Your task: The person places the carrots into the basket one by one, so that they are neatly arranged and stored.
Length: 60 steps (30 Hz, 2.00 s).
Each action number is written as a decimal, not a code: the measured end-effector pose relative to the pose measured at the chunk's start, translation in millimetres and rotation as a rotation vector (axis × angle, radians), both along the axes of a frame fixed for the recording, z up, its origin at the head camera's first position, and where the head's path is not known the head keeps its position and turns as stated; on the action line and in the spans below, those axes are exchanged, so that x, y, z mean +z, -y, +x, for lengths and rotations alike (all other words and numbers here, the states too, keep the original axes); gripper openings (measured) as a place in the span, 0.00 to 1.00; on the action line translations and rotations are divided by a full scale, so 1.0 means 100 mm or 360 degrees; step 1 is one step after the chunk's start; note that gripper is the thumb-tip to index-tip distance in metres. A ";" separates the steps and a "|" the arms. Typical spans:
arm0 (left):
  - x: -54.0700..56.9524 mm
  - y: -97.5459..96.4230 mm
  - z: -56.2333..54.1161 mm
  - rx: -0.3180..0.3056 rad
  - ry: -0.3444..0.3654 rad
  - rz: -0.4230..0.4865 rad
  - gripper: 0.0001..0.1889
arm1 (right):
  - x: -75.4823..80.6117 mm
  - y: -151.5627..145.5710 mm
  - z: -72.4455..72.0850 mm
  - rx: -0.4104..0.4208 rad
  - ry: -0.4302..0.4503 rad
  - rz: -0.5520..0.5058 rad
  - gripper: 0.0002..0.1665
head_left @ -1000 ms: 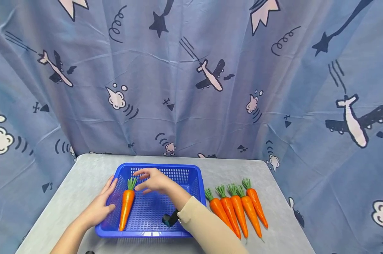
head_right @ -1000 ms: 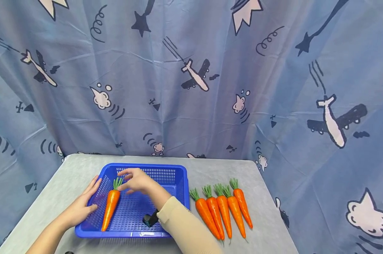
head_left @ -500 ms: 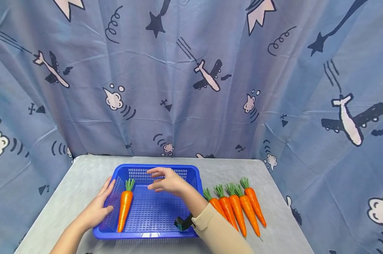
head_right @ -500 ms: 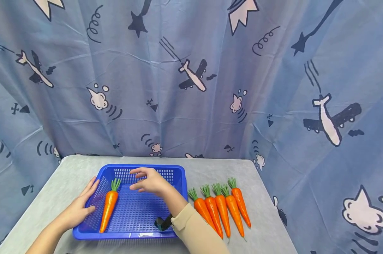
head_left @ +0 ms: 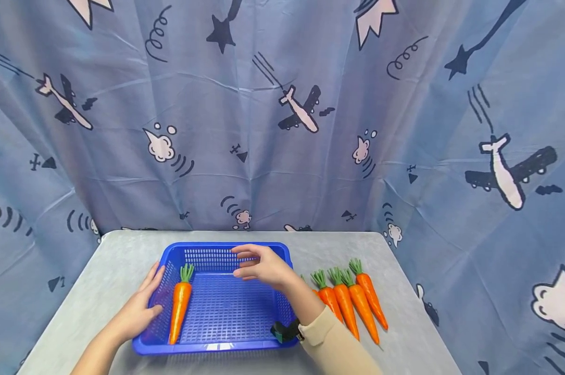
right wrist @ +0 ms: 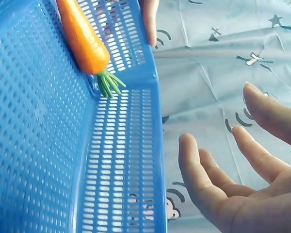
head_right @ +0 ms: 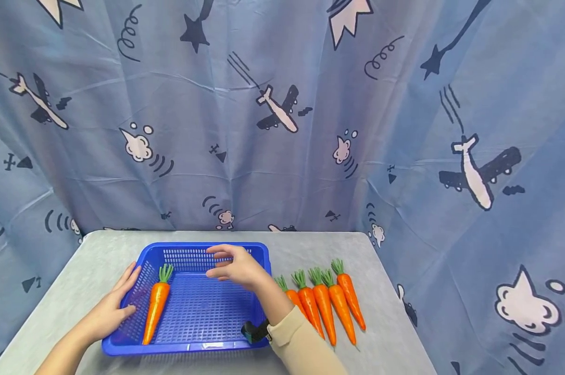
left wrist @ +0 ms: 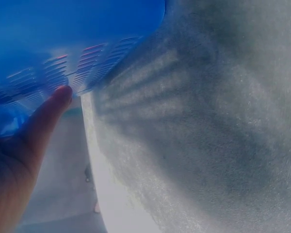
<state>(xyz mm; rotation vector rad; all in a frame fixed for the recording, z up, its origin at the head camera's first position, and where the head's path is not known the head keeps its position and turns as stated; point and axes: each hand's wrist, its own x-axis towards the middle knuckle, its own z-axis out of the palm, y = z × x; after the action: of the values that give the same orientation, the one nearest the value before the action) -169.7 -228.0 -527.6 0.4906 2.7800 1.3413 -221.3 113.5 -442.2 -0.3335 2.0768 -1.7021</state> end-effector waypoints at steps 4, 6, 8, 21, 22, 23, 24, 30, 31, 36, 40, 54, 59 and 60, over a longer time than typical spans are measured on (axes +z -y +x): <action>0.00 0.00 0.00 -0.0001 0.0010 -0.0005 0.48 | 0.02 -0.13 0.03 -0.0033 -0.0050 -0.0010 0.31; -0.01 -0.01 0.00 0.0000 0.0012 -0.0010 0.48 | 0.01 -0.20 0.04 -0.0042 -0.0065 -0.0025 0.33; 0.00 -0.02 -0.01 0.0000 0.0014 -0.0015 0.48 | 0.00 -0.27 0.05 -0.0054 -0.0074 -0.0025 0.34; 0.03 -0.02 0.03 0.0011 -0.0011 -0.0020 0.47 | -0.02 -0.65 0.09 -0.0213 -0.0080 0.0040 0.36; 0.03 -0.02 0.03 0.0014 -0.0014 -0.0021 0.47 | -0.03 -0.68 0.09 -0.0223 -0.0080 0.0044 0.36; 0.03 -0.02 0.03 0.0012 -0.0016 -0.0017 0.47 | -0.03 -0.71 0.10 -0.0232 -0.0081 0.0049 0.36; 0.03 -0.02 0.04 0.0013 -0.0019 -0.0019 0.47 | -0.04 -0.75 0.09 -0.0241 -0.0078 0.0047 0.36; 0.03 -0.01 0.05 0.0016 -0.0030 -0.0015 0.47 | -0.11 -0.97 0.09 -0.0289 -0.0098 0.0077 0.35; 0.03 -0.01 0.05 0.0015 -0.0037 -0.0011 0.47 | -0.13 -1.01 0.09 -0.0300 -0.0100 0.0074 0.35; 0.01 0.00 0.04 0.0009 -0.0059 -0.0006 0.47 | -0.18 -1.17 0.09 -0.0350 -0.0107 0.0093 0.33; 0.01 0.00 0.03 0.0011 -0.0030 -0.0028 0.48 | -0.17 -1.30 0.10 -0.0374 -0.0109 0.0145 0.33; 0.03 -0.03 0.04 0.0022 0.0008 -0.0039 0.48 | -0.32 -1.75 0.20 -0.0507 -0.0046 0.0150 0.32; 0.02 -0.03 0.03 0.0022 -0.0017 -0.0051 0.48 | -0.39 -1.95 0.24 -0.0567 -0.0041 0.0155 0.33; 0.02 -0.03 0.02 0.0022 -0.0023 -0.0054 0.48 | -0.40 -1.98 0.25 -0.0568 -0.0046 0.0152 0.33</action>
<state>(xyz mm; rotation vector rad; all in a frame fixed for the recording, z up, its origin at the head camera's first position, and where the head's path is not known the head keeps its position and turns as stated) -167.4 -225.2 -525.9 0.4825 2.8179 1.2963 -196.1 311.7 -482.2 0.0479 2.3379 -1.7892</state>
